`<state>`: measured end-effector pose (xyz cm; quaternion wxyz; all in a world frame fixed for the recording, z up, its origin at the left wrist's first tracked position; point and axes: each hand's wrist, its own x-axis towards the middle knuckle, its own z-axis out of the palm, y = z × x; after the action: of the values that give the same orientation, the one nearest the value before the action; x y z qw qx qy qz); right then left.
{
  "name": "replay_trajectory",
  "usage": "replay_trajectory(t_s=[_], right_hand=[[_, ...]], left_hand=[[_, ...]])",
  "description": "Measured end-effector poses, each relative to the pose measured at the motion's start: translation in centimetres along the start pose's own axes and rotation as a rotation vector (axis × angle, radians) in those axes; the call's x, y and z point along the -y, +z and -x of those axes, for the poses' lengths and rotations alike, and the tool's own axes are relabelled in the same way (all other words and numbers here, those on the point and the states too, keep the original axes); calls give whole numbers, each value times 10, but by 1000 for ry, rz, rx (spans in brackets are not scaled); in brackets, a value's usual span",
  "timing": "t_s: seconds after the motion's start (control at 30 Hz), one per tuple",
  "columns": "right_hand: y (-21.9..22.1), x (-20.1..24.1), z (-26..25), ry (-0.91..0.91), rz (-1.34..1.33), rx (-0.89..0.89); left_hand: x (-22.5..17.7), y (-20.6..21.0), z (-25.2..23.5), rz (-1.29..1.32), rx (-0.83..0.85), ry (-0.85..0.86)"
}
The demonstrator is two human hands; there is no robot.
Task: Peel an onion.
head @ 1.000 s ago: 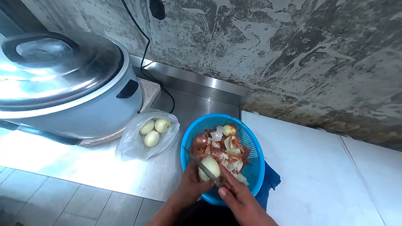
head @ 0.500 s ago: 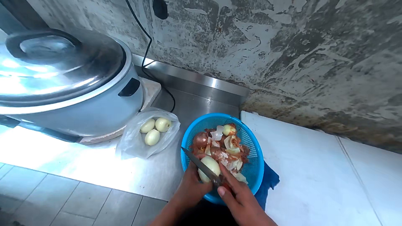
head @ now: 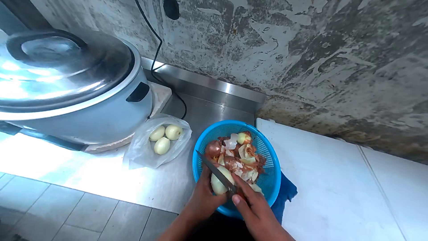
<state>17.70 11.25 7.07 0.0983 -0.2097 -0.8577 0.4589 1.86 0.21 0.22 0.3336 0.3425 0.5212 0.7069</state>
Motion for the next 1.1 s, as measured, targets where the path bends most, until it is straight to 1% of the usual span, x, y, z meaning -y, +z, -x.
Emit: replay_trajectory(t_s=[0.17, 0.4, 0.67, 0.83, 0.97, 1.03, 1.1], right_hand=[[3, -2, -2, -10, -36, -42], [4, -4, -2, -25, -141, -70], [9, 0, -3, -8, -139, -132], [9, 4, -4, 31, -205, -145], [10, 7, -3, 51, -275, -150], [8, 8, -4, 87, -294, -166], [4, 3, -7, 156, -327, -224]], left_hand=[[-2, 0, -1, 10, -6, -12], [-2, -4, -1, 115, 13, -14], [1, -3, -2, 160, -12, 26], [1, -3, -1, 184, -21, 33], [0, -6, -2, 224, 4, 36], [1, -7, -1, 233, 23, 42], [1, -8, 3, 230, 61, 45]])
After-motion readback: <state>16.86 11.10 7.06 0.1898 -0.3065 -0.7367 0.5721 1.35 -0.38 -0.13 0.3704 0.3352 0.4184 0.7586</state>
